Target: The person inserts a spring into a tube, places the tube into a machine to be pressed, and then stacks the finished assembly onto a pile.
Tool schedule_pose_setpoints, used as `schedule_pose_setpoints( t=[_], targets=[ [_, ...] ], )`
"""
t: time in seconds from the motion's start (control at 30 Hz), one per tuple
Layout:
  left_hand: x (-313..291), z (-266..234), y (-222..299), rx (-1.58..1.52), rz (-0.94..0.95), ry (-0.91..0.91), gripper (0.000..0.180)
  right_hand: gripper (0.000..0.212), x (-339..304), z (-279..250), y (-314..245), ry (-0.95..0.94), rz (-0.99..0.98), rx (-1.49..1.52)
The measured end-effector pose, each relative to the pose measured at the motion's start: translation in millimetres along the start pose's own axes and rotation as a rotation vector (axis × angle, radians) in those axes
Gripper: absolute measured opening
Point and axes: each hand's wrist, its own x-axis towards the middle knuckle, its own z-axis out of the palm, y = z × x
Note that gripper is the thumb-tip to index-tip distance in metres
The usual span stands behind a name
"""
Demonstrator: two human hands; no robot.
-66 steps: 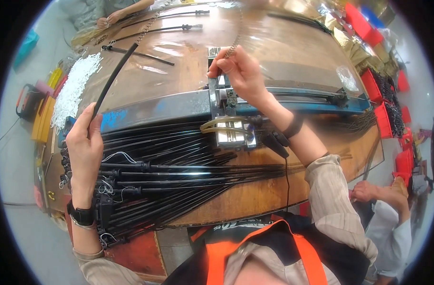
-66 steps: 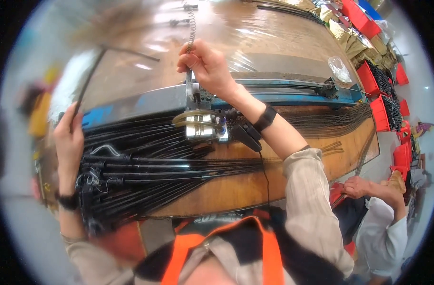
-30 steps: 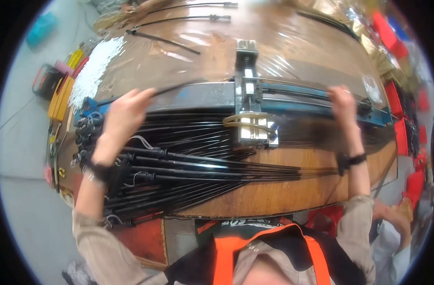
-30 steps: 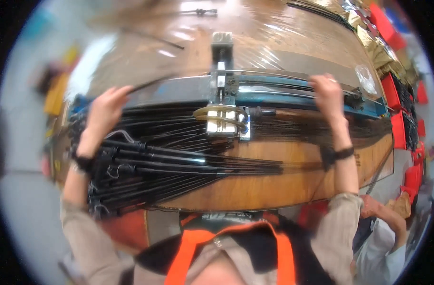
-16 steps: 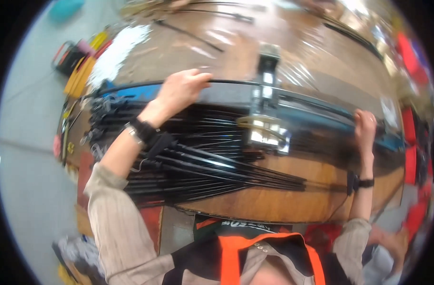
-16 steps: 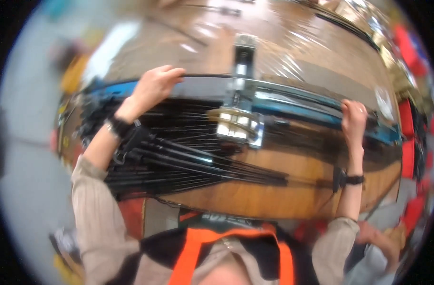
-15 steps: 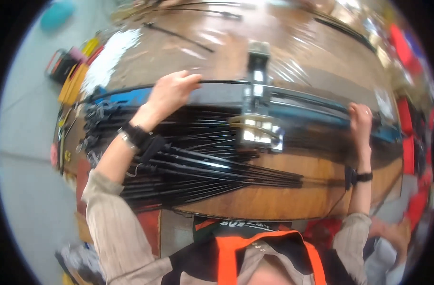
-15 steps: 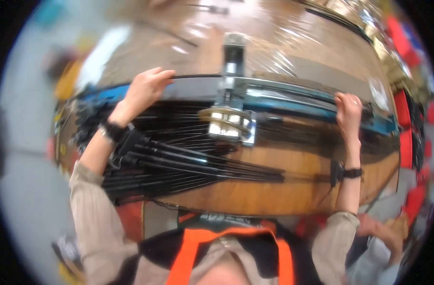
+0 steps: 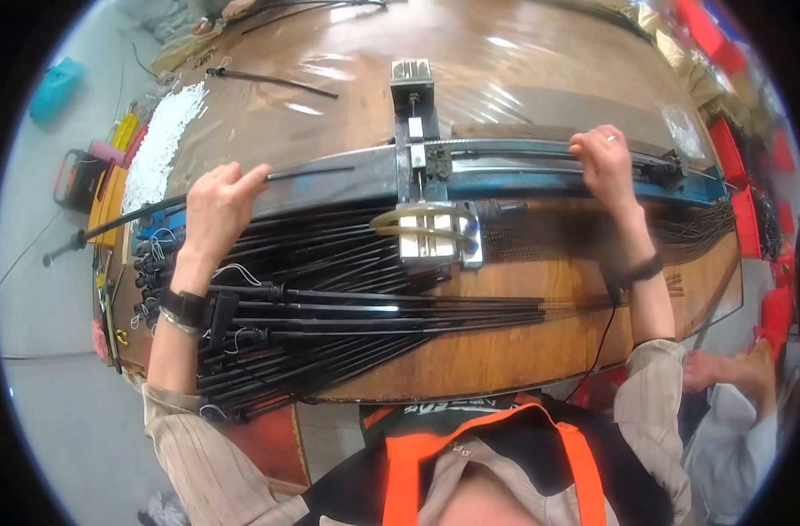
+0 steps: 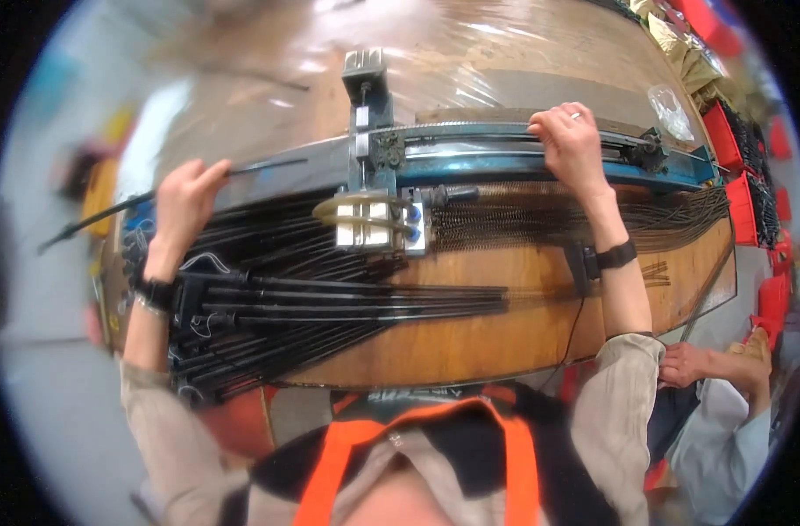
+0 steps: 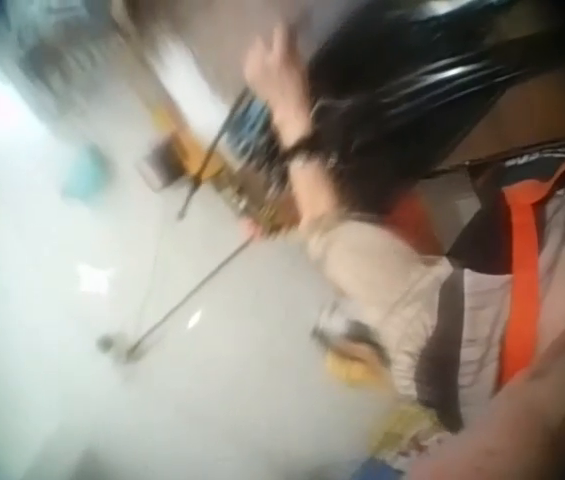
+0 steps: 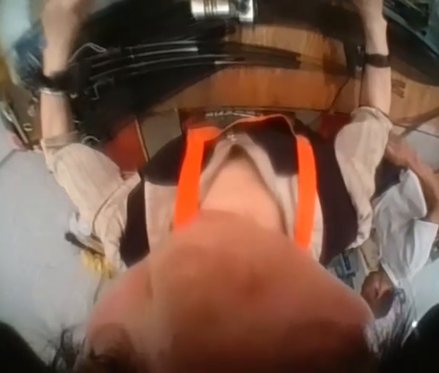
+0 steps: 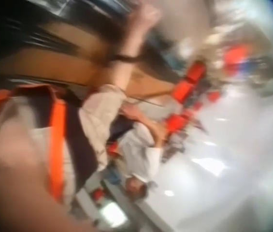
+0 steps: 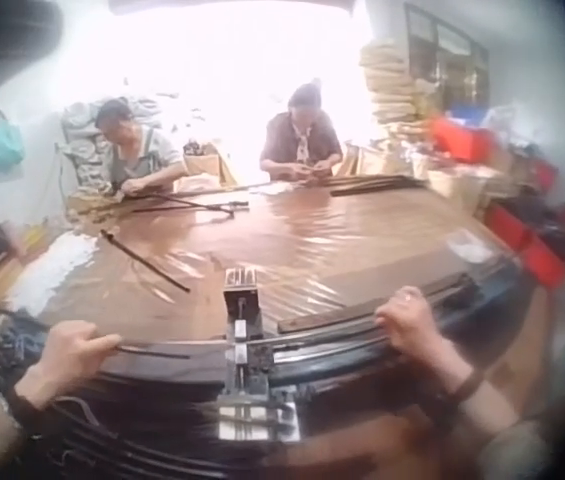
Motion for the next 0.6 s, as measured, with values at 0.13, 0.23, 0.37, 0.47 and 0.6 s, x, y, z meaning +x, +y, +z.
schedule_pose_setpoints(
  t=[0.13, 0.23, 0.37, 0.47, 0.6],
  targets=[
    [23, 10, 12, -0.11, -0.065, 0.099, 0.02, 0.004, -17, -28, 34, 0.093, -0.037, -0.184],
    [39, 35, 37, -0.284, -0.029, 0.153, 0.016, 0.003, -24, -38, 45, 0.121, 0.033, -0.198],
    [59, 74, 51, -0.321, 0.021, 0.249, 0.013, 0.004, -34, -33, 45, 0.029, 0.142, -0.154],
    [56, 73, 58, -0.278, 0.051, 0.186, 0.014, 0.006, -54, -28, 63, 0.041, 0.136, -0.163],
    [52, 68, 54, -0.357, -0.002, 0.16, 0.012, 0.008, -57, -15, 69, 0.095, 0.148, -0.219]
  ],
)
